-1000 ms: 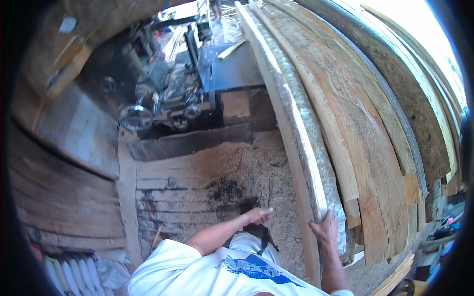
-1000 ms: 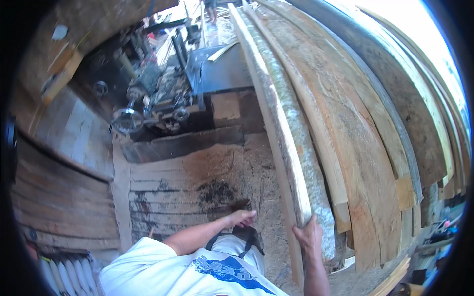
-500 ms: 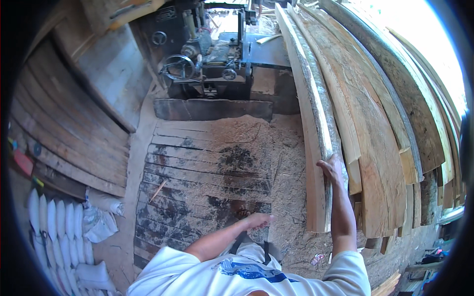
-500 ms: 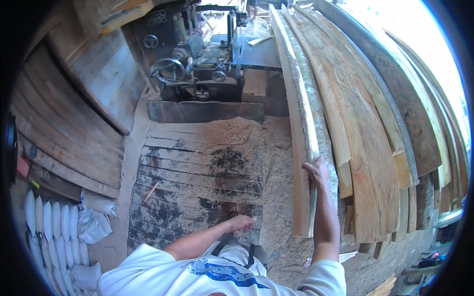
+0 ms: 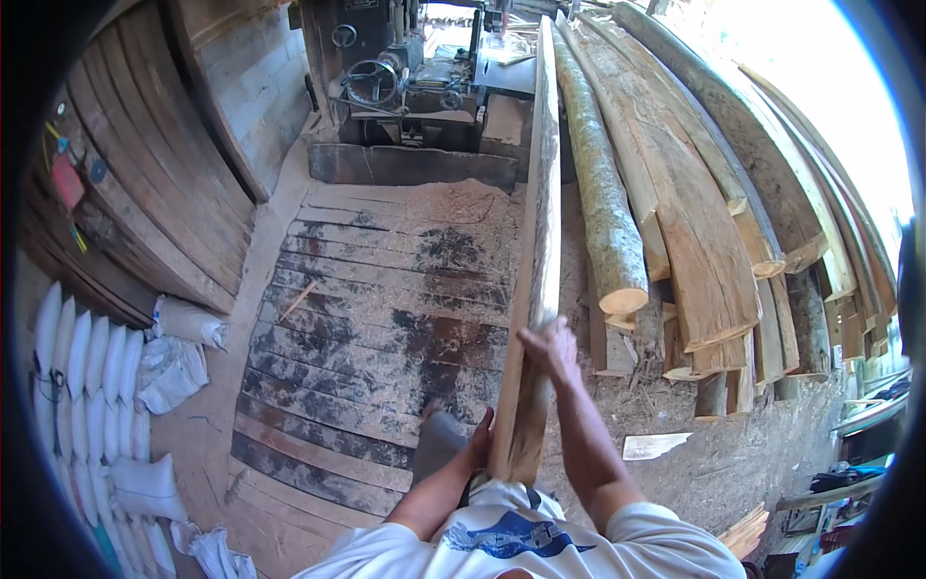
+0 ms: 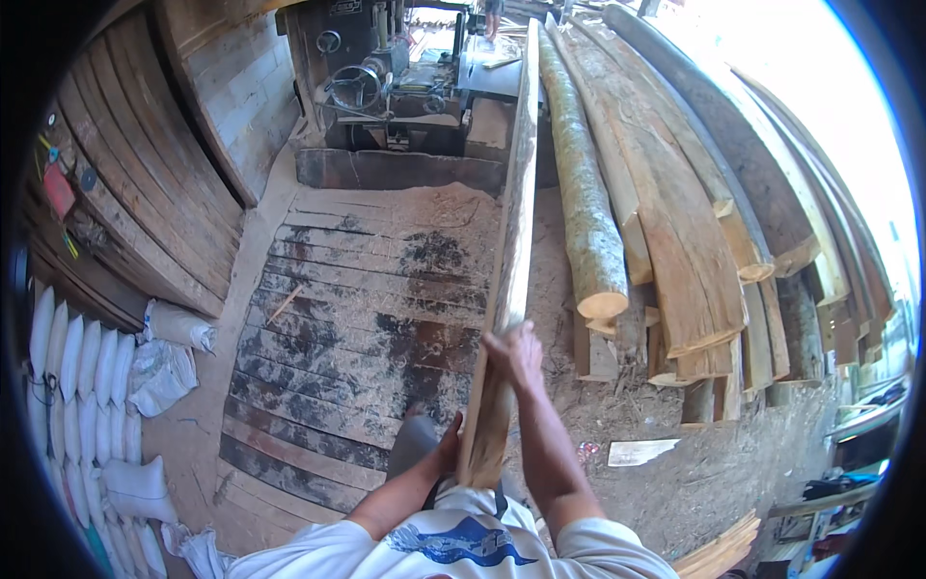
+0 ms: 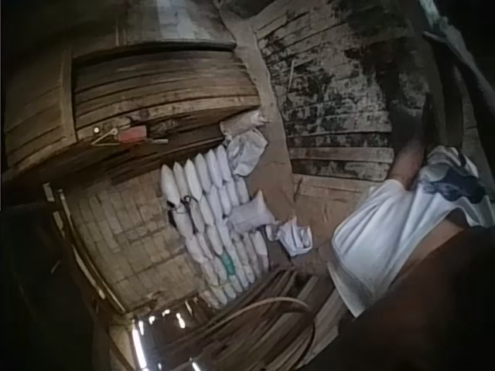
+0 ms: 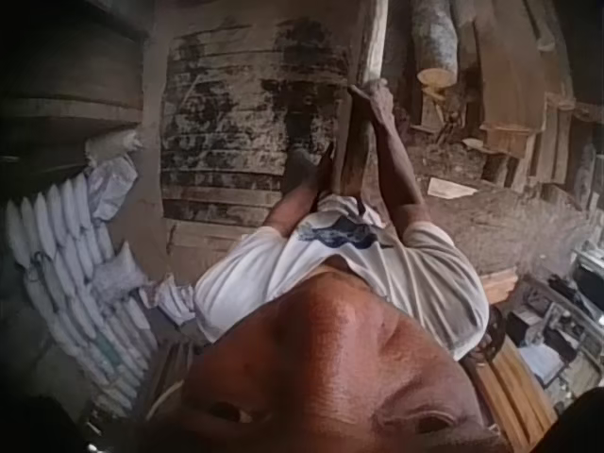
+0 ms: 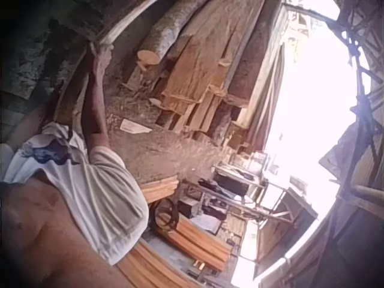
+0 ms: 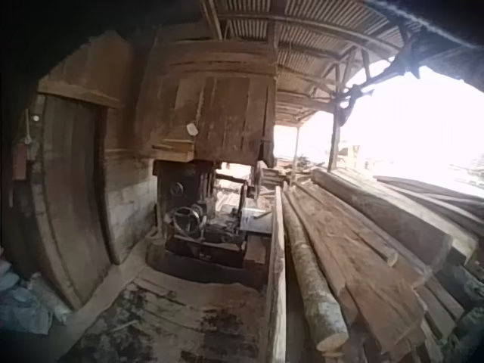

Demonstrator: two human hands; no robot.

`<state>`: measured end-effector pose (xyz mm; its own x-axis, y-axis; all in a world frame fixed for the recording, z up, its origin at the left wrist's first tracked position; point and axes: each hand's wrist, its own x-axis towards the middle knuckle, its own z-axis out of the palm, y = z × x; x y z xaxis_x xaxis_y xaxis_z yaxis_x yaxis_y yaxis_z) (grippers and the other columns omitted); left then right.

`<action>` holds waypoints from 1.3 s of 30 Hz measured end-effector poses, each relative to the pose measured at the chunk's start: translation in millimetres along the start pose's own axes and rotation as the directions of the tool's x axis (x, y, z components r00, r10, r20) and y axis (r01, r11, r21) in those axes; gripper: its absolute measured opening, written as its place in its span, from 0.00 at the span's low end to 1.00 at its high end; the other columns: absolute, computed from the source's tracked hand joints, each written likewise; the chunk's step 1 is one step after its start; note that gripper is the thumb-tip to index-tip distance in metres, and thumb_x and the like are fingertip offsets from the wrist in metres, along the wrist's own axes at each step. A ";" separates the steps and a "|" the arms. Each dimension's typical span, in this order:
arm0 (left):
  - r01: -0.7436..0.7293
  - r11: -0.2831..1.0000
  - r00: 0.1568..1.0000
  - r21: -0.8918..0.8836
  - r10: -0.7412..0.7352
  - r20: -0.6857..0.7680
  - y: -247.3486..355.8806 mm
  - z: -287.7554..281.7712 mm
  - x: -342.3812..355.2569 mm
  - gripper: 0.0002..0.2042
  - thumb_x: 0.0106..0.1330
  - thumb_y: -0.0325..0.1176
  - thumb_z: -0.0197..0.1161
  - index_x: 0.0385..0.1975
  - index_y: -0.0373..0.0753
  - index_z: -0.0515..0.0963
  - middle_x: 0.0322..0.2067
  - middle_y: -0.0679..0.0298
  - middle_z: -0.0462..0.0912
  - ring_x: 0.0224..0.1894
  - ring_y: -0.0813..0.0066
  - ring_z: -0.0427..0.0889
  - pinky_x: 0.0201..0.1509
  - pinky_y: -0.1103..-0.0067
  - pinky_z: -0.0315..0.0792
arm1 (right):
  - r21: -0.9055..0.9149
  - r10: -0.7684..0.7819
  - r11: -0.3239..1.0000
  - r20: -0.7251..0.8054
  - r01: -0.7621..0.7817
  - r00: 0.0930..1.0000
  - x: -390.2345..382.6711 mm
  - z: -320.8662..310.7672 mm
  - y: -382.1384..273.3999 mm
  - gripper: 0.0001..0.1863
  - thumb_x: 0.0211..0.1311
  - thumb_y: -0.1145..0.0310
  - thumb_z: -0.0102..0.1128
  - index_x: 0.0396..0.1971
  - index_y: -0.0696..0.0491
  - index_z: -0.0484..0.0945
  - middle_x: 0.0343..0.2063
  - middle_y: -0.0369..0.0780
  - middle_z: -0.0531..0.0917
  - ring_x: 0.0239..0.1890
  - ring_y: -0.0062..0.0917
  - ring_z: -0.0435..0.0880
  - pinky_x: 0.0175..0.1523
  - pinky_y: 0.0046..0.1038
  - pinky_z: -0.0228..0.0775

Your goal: The person feeds a long wooden plank through a planing machine and then carries it back to the starting side, repeating the process.

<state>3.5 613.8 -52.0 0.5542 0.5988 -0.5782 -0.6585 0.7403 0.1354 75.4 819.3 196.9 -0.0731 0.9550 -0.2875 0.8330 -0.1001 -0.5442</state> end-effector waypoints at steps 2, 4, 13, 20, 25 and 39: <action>0.010 0.991 0.994 -0.131 0.005 0.109 -52.4 -4.1 -17.9 0.44 0.57 0.73 0.43 0.63 0.41 0.63 0.52 0.55 0.76 0.51 0.62 0.77 0.58 0.66 0.69 | 0.012 -0.066 0.998 -0.024 0.066 0.998 -62.5 22.6 25.0 0.40 0.44 0.47 0.63 0.42 0.70 0.63 0.38 0.63 0.77 0.44 0.52 0.78 0.51 0.42 0.71; 0.023 0.991 0.986 -0.130 -0.001 0.166 -98.3 -1.8 -63.4 0.40 0.60 0.70 0.44 0.62 0.42 0.63 0.53 0.57 0.75 0.53 0.61 0.76 0.59 0.66 0.69 | 0.024 -0.016 1.000 -0.019 0.017 1.000 -115.4 37.0 64.4 0.40 0.44 0.47 0.63 0.39 0.72 0.63 0.35 0.64 0.78 0.42 0.53 0.79 0.50 0.42 0.70; 0.024 0.999 0.999 0.039 -0.024 -0.022 -286.8 -124.9 -265.0 0.38 0.60 0.65 0.53 0.61 0.39 0.64 0.53 0.55 0.75 0.53 0.60 0.77 0.59 0.63 0.69 | 0.259 0.208 0.939 0.100 -0.227 0.973 -344.6 153.6 179.3 0.41 0.43 0.46 0.64 0.45 0.69 0.67 0.39 0.61 0.78 0.44 0.50 0.79 0.49 0.38 0.71; -0.118 0.888 0.864 0.444 0.312 -0.394 -460.9 -152.3 -387.7 0.34 0.59 0.53 0.61 0.60 0.36 0.66 0.54 0.57 0.74 0.55 0.66 0.74 0.60 0.69 0.67 | 0.751 0.188 0.584 0.246 -0.310 0.951 -498.0 220.4 261.7 0.34 0.53 0.51 0.61 0.50 0.64 0.70 0.38 0.44 0.79 0.41 0.28 0.77 0.48 0.31 0.68; -0.022 0.843 0.868 0.537 0.283 -0.408 -545.2 -144.0 -431.1 0.29 0.65 0.54 0.52 0.54 0.35 0.73 0.52 0.60 0.76 0.55 0.72 0.74 0.60 0.75 0.66 | 0.823 0.164 0.438 0.322 -0.361 0.933 -560.6 244.2 340.5 0.27 0.62 0.48 0.52 0.49 0.58 0.74 0.41 0.38 0.77 0.43 0.22 0.73 0.53 0.27 0.64; 0.019 0.552 0.429 0.834 0.749 -0.505 -657.0 -124.1 -608.0 0.30 0.66 0.59 0.48 0.45 0.34 0.77 0.42 0.53 0.82 0.44 0.62 0.81 0.46 0.74 0.73 | 0.935 -0.234 -0.029 0.336 -0.352 0.912 -741.1 304.6 276.4 0.35 0.65 0.46 0.46 0.59 0.61 0.64 0.54 0.47 0.75 0.54 0.34 0.74 0.62 0.32 0.62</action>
<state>36.0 -274.5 110.7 -0.5125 0.6566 -0.5534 0.0715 0.6748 0.7345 192.7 -1.2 19.6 -0.4460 0.8007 -0.4000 -0.5117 -0.5948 -0.6200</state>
